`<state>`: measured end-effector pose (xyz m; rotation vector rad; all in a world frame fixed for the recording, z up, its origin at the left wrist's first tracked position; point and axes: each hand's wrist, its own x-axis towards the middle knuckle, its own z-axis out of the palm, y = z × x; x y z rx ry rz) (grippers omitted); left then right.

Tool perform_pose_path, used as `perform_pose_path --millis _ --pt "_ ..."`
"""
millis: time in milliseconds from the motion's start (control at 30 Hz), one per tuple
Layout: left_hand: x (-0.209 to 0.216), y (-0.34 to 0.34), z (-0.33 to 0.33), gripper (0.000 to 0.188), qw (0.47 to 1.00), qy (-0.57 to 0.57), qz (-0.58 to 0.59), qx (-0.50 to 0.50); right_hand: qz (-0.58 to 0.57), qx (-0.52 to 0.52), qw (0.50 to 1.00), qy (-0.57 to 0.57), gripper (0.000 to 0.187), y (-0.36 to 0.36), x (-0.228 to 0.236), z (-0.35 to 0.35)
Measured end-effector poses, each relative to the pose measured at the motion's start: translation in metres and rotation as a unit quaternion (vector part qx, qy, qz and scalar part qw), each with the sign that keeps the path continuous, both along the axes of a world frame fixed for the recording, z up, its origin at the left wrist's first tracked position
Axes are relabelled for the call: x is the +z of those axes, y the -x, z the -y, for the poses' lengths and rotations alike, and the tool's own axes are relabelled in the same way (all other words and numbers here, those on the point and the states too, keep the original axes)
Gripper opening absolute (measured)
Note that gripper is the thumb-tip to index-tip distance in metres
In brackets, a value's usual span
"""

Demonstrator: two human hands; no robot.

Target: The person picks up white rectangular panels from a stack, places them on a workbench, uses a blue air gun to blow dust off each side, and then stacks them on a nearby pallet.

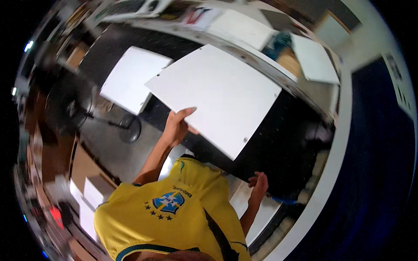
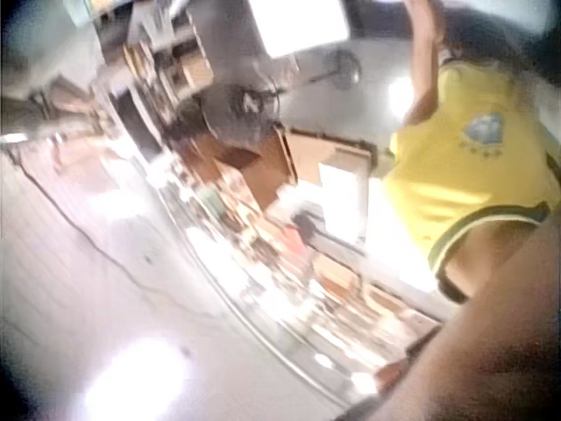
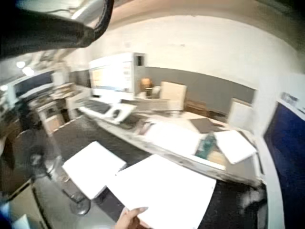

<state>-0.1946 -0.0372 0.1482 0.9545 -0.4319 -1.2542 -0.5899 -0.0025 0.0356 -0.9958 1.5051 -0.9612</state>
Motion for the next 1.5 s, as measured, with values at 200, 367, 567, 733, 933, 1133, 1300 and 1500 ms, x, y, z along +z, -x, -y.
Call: perform_pose_path --millis 200,367,567,733,933,1133,1300,1500 --pt "-0.017 -0.093 -0.016 0.047 0.981 0.024 0.037 0.189 -0.072 0.126 0.987 -0.065 0.039 -0.044 -0.002 0.005" --pt "-0.018 -0.192 -0.034 0.043 0.97 0.022 0.039 0.24 -0.042 0.174 0.982 -0.064 0.038 -0.07 0.007 0.012" --pt "-0.026 -0.318 -0.069 0.041 0.959 -0.077 0.073 0.263 -0.063 0.218 0.973 -0.041 0.038 -0.084 0.005 0.022" --pt "-0.025 -0.365 -0.102 0.047 0.934 -0.212 0.199 0.209 -0.069 0.224 0.972 -0.025 0.039 -0.1 0.018 0.028" --pt "-0.074 -0.354 -0.123 0.056 0.753 -0.401 0.486 0.189 -0.168 0.102 0.977 0.083 0.042 -0.086 -0.011 0.039" --pt "-0.099 -0.244 -0.074 0.045 0.858 -0.18 0.475 0.083 -0.217 0.119 0.962 0.114 0.044 -0.109 0.0 0.066" --pt "-0.15 -0.189 -0.011 0.045 0.857 -0.111 0.502 0.042 -0.171 0.141 0.966 0.132 0.043 -0.116 -0.019 0.084" --pt "-0.153 -0.172 0.004 0.028 0.719 -0.125 0.678 0.088 -0.156 0.137 0.967 0.147 0.039 -0.122 -0.03 0.091"
